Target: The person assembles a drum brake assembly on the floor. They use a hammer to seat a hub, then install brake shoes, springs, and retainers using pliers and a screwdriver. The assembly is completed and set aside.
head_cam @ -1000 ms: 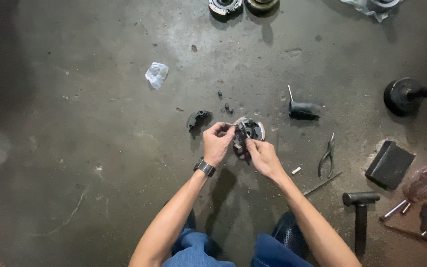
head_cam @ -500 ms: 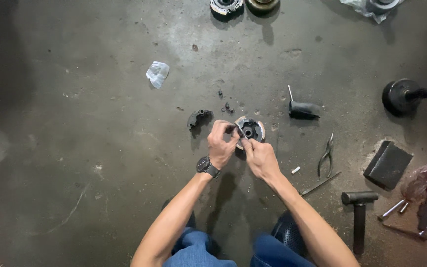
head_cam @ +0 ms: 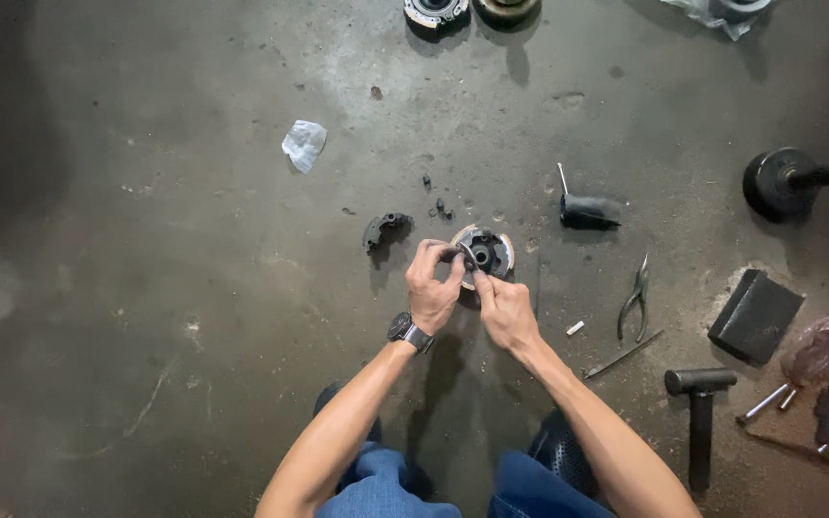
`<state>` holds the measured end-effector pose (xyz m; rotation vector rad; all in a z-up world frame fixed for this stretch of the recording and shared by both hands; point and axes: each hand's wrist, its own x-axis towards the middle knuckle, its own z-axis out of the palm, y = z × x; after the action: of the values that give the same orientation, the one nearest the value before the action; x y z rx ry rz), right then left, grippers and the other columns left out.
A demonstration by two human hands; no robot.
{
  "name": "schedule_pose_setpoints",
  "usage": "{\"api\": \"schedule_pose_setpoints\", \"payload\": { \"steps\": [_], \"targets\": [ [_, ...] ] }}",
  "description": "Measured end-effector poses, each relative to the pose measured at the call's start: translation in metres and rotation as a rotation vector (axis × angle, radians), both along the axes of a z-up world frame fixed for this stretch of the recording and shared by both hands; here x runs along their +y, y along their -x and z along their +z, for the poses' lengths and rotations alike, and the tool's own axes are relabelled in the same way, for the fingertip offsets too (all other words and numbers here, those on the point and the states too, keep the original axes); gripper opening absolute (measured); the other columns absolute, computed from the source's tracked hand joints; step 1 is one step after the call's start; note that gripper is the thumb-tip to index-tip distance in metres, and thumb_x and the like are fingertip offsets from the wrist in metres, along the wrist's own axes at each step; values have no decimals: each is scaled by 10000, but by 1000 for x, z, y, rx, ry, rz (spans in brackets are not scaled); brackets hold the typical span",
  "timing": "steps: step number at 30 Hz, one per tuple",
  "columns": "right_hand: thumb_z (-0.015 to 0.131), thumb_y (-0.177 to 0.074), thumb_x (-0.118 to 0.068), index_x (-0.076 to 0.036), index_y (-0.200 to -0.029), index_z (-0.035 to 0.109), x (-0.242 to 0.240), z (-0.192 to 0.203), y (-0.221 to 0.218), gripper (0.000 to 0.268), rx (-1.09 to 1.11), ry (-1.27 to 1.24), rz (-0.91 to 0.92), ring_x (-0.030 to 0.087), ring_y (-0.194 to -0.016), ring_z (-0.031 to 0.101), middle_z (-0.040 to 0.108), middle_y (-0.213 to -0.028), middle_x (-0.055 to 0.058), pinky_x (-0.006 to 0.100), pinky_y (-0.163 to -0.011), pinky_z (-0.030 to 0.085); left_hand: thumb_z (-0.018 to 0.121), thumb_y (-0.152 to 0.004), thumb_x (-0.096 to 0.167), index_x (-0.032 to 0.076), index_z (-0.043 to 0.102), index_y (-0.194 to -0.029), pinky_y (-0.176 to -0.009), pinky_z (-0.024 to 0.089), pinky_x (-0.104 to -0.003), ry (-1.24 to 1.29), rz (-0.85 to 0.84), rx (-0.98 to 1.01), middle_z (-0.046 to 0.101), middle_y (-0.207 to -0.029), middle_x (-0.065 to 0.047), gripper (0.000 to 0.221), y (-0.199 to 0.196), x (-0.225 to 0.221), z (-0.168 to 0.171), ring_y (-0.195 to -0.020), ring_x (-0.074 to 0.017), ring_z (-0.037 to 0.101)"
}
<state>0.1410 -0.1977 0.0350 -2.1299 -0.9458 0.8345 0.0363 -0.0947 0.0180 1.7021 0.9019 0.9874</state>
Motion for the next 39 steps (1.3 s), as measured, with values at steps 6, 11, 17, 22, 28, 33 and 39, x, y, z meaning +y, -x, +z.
{"api": "schedule_pose_setpoints", "payload": {
  "steps": [6, 11, 17, 22, 28, 33, 39],
  "targets": [
    [544, -1052, -269, 16, -985, 688, -12, -37, -14, 326, -34, -73, 32, 362, -655, 637, 637, -742, 247, 441, -607, 501, 678, -913, 44, -15, 660, -1001, -823, 550, -405, 46, -58, 103, 658, -1021, -167, 107, 0, 9, -13, -933, -342, 684],
    [608, -1020, -262, 27, -1000, 668, -20, -85, -64, 296, -312, -175, -55, 423, -865, 682, 692, -995, 276, 448, -764, 524, 651, -923, 68, -38, 636, -1010, -875, 519, -454, -42, -196, 204, 644, -1103, -223, 138, 2, 26, -51, -1010, -419, 640],
    [602, -1044, -242, 26, -1016, 670, -18, -65, -74, 278, -126, -80, 60, 332, -818, 624, 654, -928, 229, 400, -757, 502, 643, -938, 98, -47, 617, -996, -842, 509, -479, 15, -325, 349, 636, -1015, -232, 158, 12, 29, -54, -958, -439, 625],
    [579, -1038, -253, -3, -1066, 682, -20, -35, -59, 272, 60, 95, -181, 186, -629, 502, 566, -687, 145, 360, -586, 429, 671, -917, 127, -21, 643, -955, -806, 516, -483, 24, -385, 400, 646, -959, -215, 155, 1, 41, -50, -915, -421, 638],
    [487, -1110, -317, -15, -1054, 571, -25, -31, -59, 318, 74, -214, -337, 107, -620, 554, 582, -738, 10, 300, -538, 454, 653, -923, 141, -4, 649, -951, -814, 510, -511, -103, -558, 534, 634, -955, -226, 148, -36, 52, -81, -937, -434, 617],
    [439, -1081, -280, -2, -983, 648, -36, -38, -53, 361, 396, -87, -216, 118, -697, 686, 731, -857, 45, 279, -617, 554, 652, -932, 173, -23, 635, -968, -844, 519, -512, -110, -606, 652, 651, -979, -228, 201, -45, 50, -98, -965, -422, 631],
    [486, -1108, -199, 62, -1059, 664, -55, -74, -58, 320, 534, -141, -56, 143, -830, 728, 737, -924, 83, 299, -743, 616, 678, -893, 174, 0, 682, -949, -849, 516, -508, -122, -614, 667, 662, -985, -224, 183, -46, 50, -86, -973, -418, 630]
  ]
}}
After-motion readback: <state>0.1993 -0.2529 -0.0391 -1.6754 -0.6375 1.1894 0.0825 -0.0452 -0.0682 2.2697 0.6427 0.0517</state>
